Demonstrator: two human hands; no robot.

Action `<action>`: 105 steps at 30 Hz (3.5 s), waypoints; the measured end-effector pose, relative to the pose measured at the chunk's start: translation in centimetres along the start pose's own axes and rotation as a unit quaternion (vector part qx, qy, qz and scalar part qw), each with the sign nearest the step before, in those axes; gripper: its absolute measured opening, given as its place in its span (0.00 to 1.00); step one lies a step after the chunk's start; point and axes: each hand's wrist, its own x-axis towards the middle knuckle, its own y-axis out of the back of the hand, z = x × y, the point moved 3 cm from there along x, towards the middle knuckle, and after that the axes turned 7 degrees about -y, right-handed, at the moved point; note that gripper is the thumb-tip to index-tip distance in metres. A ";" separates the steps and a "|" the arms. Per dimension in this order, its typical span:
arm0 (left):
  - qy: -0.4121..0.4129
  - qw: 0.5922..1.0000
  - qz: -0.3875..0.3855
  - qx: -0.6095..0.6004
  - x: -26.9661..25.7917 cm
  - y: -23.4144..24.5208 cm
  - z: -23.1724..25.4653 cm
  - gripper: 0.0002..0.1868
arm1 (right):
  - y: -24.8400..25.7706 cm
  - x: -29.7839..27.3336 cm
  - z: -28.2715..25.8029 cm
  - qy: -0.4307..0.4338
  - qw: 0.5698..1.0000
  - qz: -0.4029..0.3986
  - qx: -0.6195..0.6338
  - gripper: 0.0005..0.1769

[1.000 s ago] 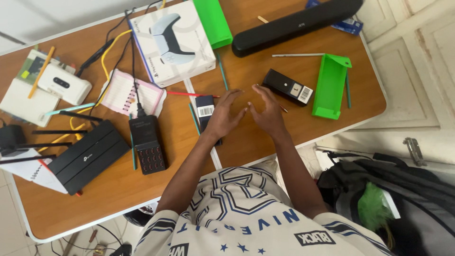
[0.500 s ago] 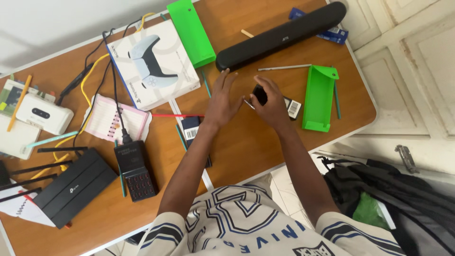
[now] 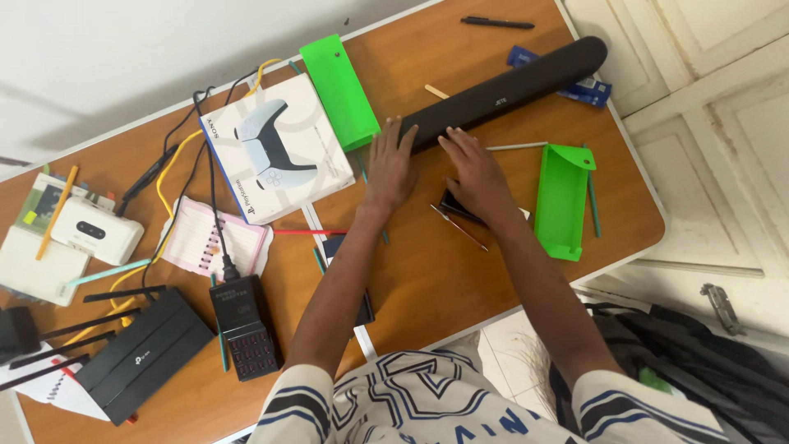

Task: The person organizes various items on a desk, including placing pencils into a green tray, handling small black boxes, and moving a soundbar.

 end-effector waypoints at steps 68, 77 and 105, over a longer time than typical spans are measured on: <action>0.168 0.935 0.008 -0.313 1.9 -2.1 -4.0 0.37 | -7.1 15.6 9.3 -0.177 0.962 -0.121 -0.168 0.08; 0.218 0.903 0.018 -0.370 1.1 0.9 -3.5 0.53 | -4.3 12.5 2.2 -0.040 0.994 -0.060 -0.088 0.05; 0.142 0.877 0.168 -0.427 -10.2 10.5 -1.7 0.09 | -1.9 -1.9 -9.4 0.035 0.999 0.015 0.038 0.06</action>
